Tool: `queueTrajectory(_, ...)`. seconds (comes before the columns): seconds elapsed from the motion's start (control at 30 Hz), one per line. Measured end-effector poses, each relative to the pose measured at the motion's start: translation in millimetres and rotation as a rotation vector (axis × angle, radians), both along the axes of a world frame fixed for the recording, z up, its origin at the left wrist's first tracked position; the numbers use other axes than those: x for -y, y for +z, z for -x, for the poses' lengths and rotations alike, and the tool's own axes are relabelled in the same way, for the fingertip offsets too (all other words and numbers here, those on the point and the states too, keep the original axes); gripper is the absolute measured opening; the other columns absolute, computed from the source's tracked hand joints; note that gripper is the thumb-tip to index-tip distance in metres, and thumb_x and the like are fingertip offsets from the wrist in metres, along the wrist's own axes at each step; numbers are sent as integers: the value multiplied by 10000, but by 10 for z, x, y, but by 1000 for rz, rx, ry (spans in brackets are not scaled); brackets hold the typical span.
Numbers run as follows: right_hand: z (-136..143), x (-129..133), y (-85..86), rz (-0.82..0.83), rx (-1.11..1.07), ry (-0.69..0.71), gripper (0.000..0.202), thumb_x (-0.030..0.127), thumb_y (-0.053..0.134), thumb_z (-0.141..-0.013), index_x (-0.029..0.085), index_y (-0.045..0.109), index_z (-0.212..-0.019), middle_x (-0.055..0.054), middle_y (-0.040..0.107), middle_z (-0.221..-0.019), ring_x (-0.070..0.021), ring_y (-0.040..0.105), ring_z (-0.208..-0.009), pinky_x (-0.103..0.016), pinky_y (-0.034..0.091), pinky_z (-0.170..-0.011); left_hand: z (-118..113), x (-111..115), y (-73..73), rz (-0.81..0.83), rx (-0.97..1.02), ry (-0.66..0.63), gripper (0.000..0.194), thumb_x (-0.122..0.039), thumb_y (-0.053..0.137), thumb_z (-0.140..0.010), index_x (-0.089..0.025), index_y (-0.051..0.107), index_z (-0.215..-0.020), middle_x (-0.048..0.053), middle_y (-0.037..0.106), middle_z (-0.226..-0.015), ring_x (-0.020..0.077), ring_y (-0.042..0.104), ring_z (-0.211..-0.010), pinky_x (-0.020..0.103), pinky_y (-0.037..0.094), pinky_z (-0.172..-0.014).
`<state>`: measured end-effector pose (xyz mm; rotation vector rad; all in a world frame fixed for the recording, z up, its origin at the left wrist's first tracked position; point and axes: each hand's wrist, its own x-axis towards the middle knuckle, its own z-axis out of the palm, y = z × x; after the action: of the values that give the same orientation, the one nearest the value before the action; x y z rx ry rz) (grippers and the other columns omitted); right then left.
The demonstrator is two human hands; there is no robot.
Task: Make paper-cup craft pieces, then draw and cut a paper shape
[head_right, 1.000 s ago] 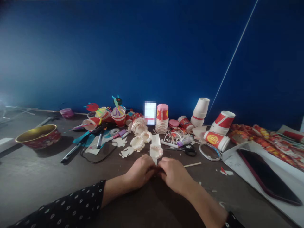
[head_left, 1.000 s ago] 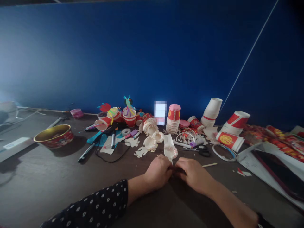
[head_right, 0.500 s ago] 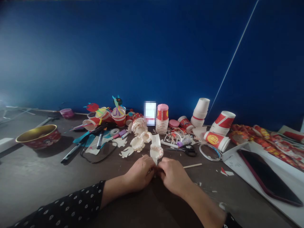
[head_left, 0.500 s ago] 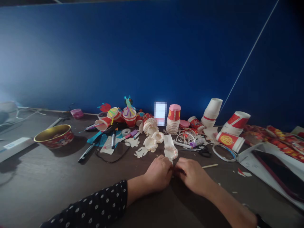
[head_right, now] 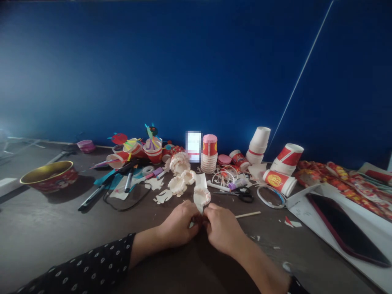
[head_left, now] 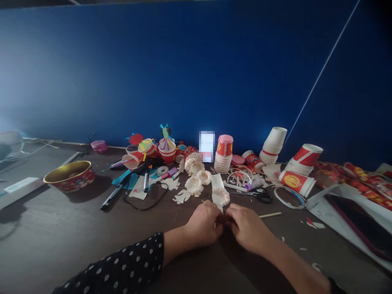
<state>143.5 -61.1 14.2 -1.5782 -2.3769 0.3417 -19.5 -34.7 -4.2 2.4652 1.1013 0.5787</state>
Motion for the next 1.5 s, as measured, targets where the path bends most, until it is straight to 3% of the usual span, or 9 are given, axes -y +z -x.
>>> queueTrajectory(1.0,-8,38,48,13,18,25,126,110,482,-774,186,578,-743,-28,613,-788,-154,569,-713,-243,329,-608,-52,16,17,36,-55,66,136,-116,522,-660,-144,644,-715,68,653,-779,203,558,-781,287,428,-719)
queueTrajectory(1.5,21,75,82,-43,220,39,218,164,459,-847,177,634,-719,-40,645,-744,-145,587,-653,-269,271,-548,-56,1,-13,7,-32,48,150,-99,508,-657,-151,644,-691,61,652,-746,199,561,-752,285,425,-708)
